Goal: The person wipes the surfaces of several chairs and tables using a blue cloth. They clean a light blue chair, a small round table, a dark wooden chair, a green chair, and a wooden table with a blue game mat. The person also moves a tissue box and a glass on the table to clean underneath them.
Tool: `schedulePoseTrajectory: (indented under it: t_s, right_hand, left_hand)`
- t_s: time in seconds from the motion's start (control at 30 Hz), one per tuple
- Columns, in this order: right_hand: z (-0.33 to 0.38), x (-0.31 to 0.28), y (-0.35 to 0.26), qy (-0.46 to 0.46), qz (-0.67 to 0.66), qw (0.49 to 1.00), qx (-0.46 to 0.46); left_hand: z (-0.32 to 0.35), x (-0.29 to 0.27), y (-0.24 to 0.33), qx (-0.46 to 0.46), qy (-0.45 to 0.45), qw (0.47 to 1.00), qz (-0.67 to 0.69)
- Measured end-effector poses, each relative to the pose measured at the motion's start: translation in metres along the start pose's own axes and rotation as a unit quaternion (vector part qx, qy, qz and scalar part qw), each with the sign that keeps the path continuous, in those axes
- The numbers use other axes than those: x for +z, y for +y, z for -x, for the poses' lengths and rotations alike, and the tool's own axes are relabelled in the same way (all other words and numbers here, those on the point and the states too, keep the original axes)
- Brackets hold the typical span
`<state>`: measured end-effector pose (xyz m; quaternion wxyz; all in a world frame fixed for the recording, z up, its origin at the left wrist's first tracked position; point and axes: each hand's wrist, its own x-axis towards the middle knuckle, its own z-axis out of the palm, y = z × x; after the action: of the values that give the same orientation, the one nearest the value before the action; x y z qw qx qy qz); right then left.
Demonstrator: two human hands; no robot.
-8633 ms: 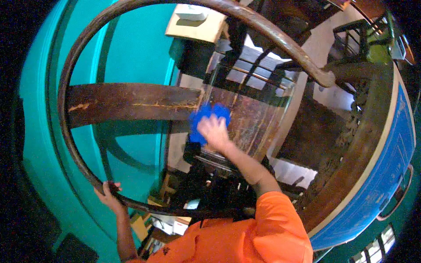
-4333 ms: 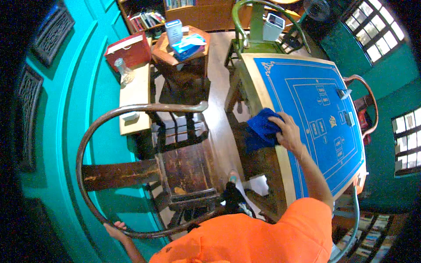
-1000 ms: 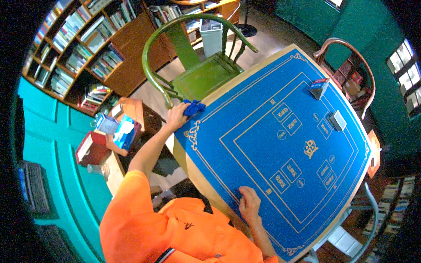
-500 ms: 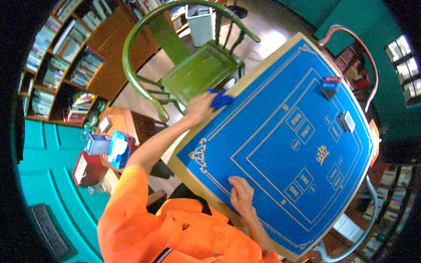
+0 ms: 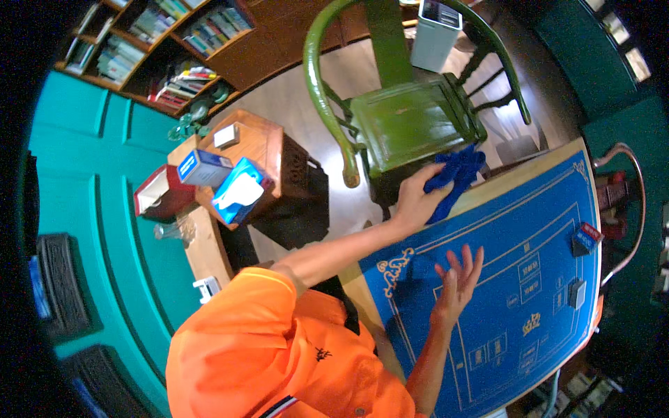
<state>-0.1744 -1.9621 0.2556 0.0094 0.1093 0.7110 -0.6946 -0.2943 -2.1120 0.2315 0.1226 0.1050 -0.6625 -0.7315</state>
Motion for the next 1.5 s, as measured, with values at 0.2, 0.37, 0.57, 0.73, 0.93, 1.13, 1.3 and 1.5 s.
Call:
schedulePoseTrajectory:
  t_s: [0.2, 0.37, 0.57, 0.73, 0.93, 1.13, 1.3, 1.5]
  right_hand:
    - [-0.034, 0.044, 0.017, -0.139, -0.210, 0.967, 0.034]
    - [-0.027, 0.056, 0.022, -0.111, -0.212, 0.958, 0.161]
    - [-0.053, 0.065, 0.022, -0.068, -0.238, 0.954, 0.170]
    - [-0.091, 0.119, 0.015, -0.075, -0.118, 0.978, 0.157]
    - [-0.145, 0.242, 0.093, -0.170, 0.057, 0.983, 0.034]
    - [-0.175, 0.374, 0.047, -0.209, 0.349, 0.902, -0.143]
    - [-0.173, 0.386, 0.017, -0.244, 0.385, 0.876, -0.159]
    - [-0.151, 0.303, 0.042, -0.214, 0.302, 0.929, -0.004]
  left_hand:
    - [0.076, -0.041, 0.038, -0.079, -0.095, 0.992, 0.030]
    - [0.094, -0.081, 0.054, -0.082, -0.155, 0.984, -0.031]
    - [0.016, -0.161, 0.016, -0.118, 0.047, 0.986, -0.106]
    - [-0.081, -0.274, -0.036, -0.031, 0.180, 0.976, -0.118]
    - [-0.173, -0.319, -0.039, -0.097, 0.183, 0.977, -0.043]
    - [-0.195, -0.343, -0.060, -0.142, 0.187, 0.972, 0.010]
    - [-0.211, -0.337, -0.064, -0.131, 0.182, 0.975, -0.003]
    - [-0.204, -0.343, -0.077, -0.152, 0.180, 0.971, 0.028]
